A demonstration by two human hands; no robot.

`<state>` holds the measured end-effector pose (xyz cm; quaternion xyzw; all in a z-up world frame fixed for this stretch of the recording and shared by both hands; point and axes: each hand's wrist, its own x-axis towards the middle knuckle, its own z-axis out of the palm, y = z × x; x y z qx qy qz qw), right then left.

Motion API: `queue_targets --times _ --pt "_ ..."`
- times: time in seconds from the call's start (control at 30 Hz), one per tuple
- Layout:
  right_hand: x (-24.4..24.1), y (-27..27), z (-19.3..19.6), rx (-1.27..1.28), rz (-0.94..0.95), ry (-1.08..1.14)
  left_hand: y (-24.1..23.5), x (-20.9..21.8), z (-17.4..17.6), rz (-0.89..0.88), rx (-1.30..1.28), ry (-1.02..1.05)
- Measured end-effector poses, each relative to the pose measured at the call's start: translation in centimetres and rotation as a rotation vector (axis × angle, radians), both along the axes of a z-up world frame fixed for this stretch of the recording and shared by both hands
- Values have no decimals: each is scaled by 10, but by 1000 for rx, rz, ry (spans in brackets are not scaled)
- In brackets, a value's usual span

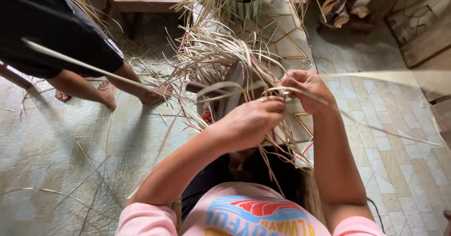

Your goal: Weaving natural fibers around a wooden mold to create a basket

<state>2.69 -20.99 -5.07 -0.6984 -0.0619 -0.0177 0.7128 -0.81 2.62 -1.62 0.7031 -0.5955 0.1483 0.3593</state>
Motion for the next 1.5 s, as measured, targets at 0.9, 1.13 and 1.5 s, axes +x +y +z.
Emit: queue_targets --times 0.9,1.13,1.5 --pt "-68 21 51 -662 -113 -509 113 -34 53 1159 379 -603" --pt "-51 36 29 -597 -7 -541 53 -85 62 -531 485 445" --pt "-50 33 8 -367 -100 -476 -38 -12 21 778 389 -203"
